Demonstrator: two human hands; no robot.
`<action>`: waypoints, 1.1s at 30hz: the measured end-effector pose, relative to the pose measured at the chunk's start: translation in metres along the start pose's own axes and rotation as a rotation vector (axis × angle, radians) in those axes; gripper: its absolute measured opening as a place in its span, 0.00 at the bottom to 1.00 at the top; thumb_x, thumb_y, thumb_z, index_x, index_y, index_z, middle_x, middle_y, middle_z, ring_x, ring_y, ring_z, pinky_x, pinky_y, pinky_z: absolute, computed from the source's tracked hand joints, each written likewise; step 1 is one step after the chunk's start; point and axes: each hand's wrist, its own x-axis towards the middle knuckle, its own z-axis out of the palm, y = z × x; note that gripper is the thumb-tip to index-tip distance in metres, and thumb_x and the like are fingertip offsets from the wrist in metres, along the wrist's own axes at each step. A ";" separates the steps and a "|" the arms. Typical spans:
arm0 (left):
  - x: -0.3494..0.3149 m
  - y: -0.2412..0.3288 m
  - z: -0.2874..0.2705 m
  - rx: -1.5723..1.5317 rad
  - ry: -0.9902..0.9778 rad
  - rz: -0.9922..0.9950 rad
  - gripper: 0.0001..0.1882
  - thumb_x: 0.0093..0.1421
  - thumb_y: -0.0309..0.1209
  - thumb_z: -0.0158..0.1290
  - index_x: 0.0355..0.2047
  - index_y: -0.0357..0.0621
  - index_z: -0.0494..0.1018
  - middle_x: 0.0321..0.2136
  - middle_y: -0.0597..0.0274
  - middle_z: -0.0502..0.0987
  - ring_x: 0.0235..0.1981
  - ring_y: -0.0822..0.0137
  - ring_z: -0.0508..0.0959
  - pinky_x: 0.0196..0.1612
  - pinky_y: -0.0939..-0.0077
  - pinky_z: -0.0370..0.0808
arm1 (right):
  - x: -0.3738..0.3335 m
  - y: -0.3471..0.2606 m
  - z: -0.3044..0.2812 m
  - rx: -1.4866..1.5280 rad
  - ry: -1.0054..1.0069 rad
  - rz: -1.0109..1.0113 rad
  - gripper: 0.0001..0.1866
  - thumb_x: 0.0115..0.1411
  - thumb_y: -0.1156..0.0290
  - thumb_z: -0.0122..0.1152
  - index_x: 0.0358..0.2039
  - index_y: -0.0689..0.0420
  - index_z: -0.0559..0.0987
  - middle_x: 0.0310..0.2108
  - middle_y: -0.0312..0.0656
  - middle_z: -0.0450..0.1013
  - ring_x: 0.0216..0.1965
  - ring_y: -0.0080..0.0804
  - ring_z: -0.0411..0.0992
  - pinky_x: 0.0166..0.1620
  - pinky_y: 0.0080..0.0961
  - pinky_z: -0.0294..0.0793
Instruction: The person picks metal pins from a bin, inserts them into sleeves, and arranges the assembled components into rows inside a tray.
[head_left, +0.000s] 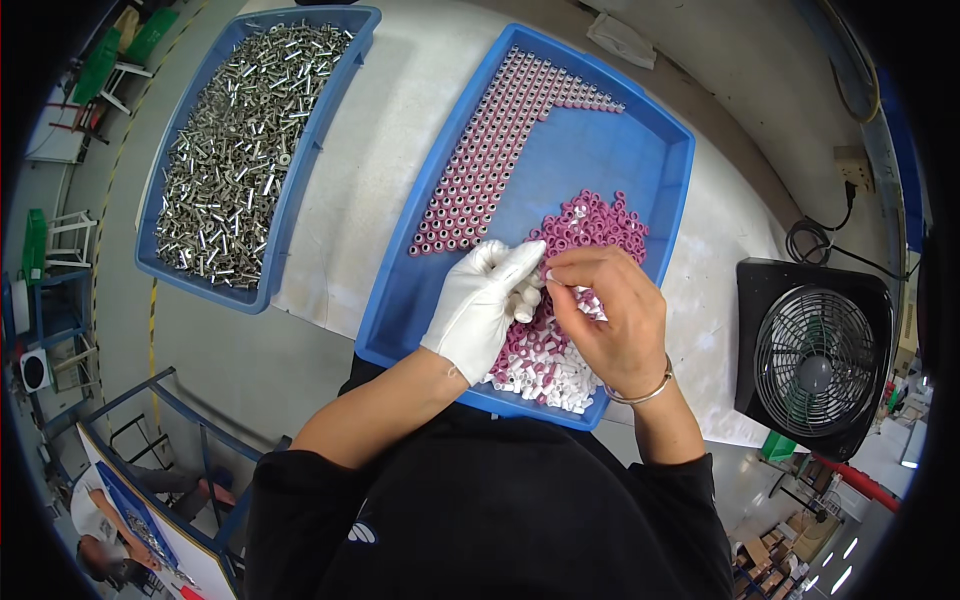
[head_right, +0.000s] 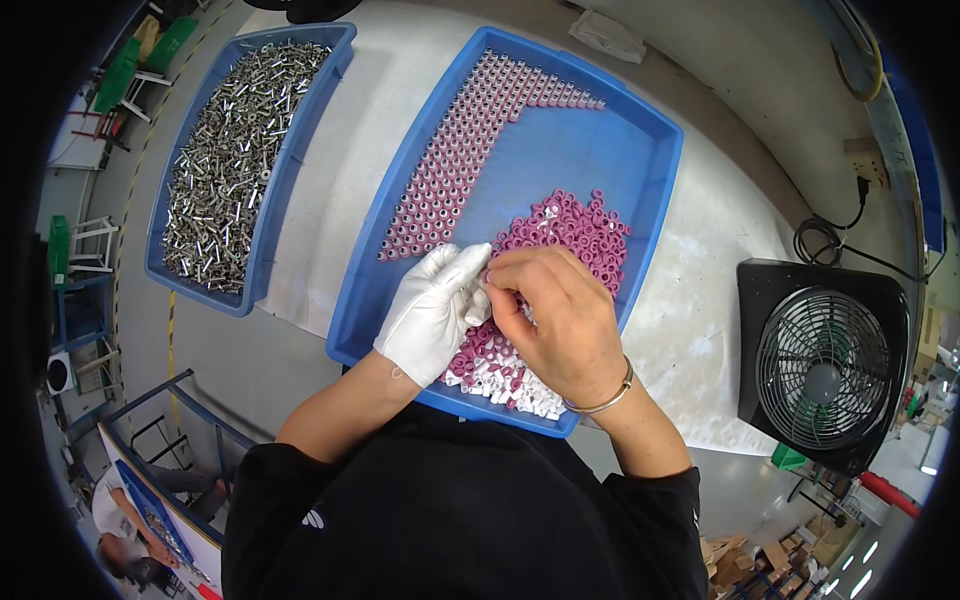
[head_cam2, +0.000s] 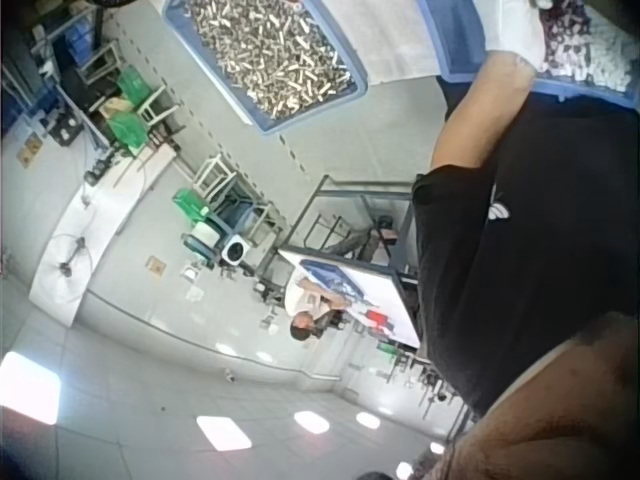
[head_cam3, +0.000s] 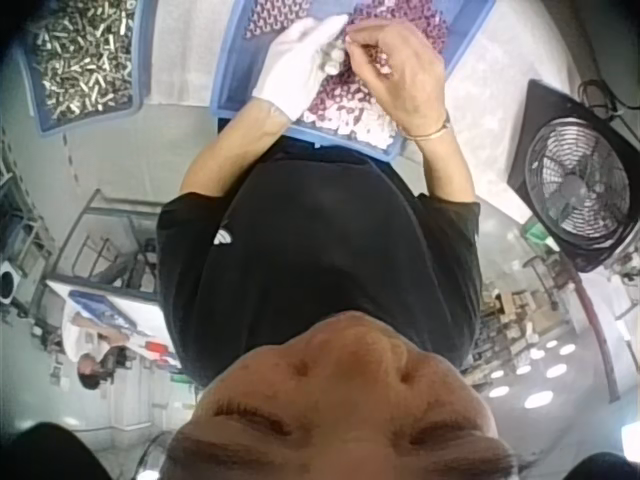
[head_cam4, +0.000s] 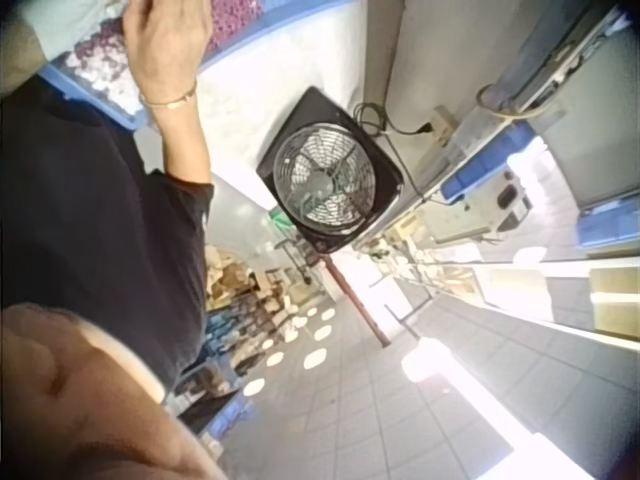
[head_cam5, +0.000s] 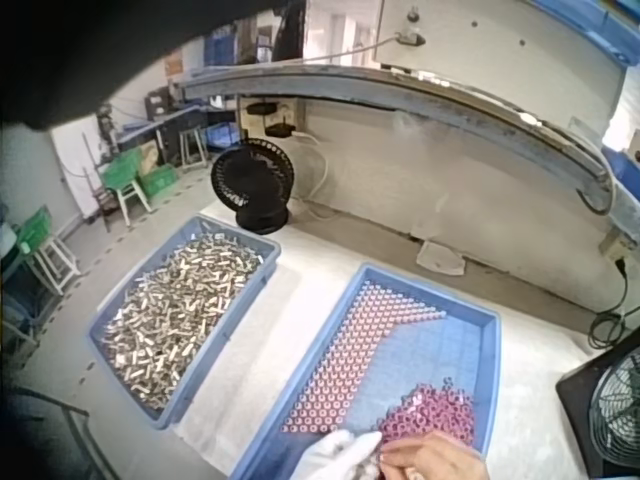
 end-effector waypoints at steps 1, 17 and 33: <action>0.000 0.000 -0.001 0.000 0.001 0.002 0.10 0.67 0.30 0.58 0.29 0.49 0.68 0.25 0.66 0.74 0.21 0.80 0.72 0.22 0.89 0.66 | 0.000 0.000 0.000 0.002 -0.001 -0.002 0.09 0.48 0.84 0.68 0.30 0.60 0.78 0.35 0.39 0.78 0.34 0.32 0.75 0.39 0.24 0.77; 0.001 0.006 -0.002 -0.057 0.069 0.001 0.08 0.68 0.29 0.57 0.32 0.47 0.69 0.25 0.68 0.73 0.20 0.81 0.70 0.22 0.89 0.65 | 0.008 0.003 0.008 -0.030 -0.070 -0.075 0.11 0.48 0.84 0.70 0.33 0.60 0.82 0.37 0.39 0.80 0.34 0.31 0.75 0.40 0.23 0.77; 0.001 0.015 -0.004 -0.159 -0.065 -0.011 0.09 0.72 0.32 0.50 0.45 0.39 0.72 0.33 0.59 0.77 0.24 0.78 0.73 0.25 0.87 0.69 | 0.026 0.029 0.018 0.030 -0.040 0.076 0.04 0.51 0.77 0.72 0.28 0.58 0.84 0.31 0.38 0.78 0.27 0.29 0.72 0.33 0.22 0.72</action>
